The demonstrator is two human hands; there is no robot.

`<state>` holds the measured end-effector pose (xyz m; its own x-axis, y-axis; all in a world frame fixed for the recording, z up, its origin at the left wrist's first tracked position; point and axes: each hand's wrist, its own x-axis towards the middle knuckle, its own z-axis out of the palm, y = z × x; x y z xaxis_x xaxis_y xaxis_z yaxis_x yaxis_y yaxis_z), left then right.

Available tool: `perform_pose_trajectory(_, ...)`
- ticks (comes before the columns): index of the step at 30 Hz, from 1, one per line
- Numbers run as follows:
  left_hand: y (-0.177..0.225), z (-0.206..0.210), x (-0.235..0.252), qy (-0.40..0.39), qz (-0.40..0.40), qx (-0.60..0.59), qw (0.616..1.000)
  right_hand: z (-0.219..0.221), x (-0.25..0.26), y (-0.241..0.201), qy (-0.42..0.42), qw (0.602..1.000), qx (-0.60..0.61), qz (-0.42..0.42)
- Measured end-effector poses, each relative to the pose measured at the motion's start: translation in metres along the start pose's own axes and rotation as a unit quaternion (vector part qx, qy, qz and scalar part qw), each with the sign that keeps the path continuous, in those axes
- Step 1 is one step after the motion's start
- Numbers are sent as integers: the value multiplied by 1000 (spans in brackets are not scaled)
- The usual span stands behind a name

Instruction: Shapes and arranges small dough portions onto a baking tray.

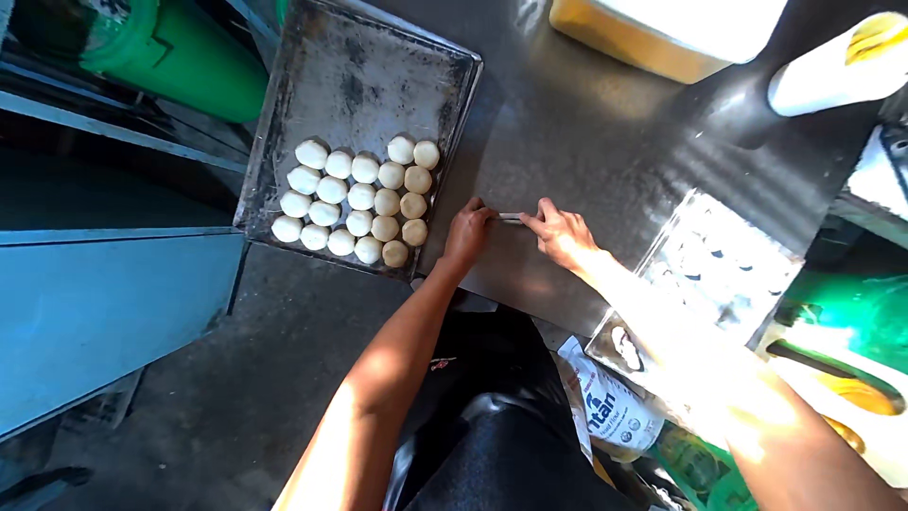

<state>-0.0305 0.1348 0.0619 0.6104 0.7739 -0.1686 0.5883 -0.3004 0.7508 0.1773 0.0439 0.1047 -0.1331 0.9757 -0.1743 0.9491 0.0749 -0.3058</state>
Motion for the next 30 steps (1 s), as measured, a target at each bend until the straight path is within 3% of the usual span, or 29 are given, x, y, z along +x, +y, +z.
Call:
perform_pose_trajectory(12, 1, -2, 2, 1, -19, -17, 1000, 3, -47, 37, 61, 997, -4, 37)
perform_pose_trajectory(17, 18, -5, 8, -38, -59, 29, 997, 3, -55, 32, 119, 983, 57, 126)
perform_pose_trajectory(20, 33, 4, 5, -41, -63, 75, 994, 10, -47, 28, 195, 926, 157, 283)
perform_pose_trajectory(22, 42, 7, 7, -44, -71, 82, 993, 22, -44, 26, 238, 894, 160, 344)
perform_pose_trajectory(25, 58, 6, 11, -43, -23, 12, 999, 27, -54, 3, 297, 864, 178, 365)
perform_pose_trajectory(27, 82, 7, 11, -91, 1, -48, 995, 32, -64, -16, 313, 828, 293, 362)
perform_pose_trajectory(28, 97, 14, 9, -116, 18, -72, 990, 38, -72, -21, 315, 796, 373, 357)
perform_pose_trajectory(30, 134, 33, 6, -163, 65, -95, 980, 46, -91, -21, 335, 694, 535, 345)
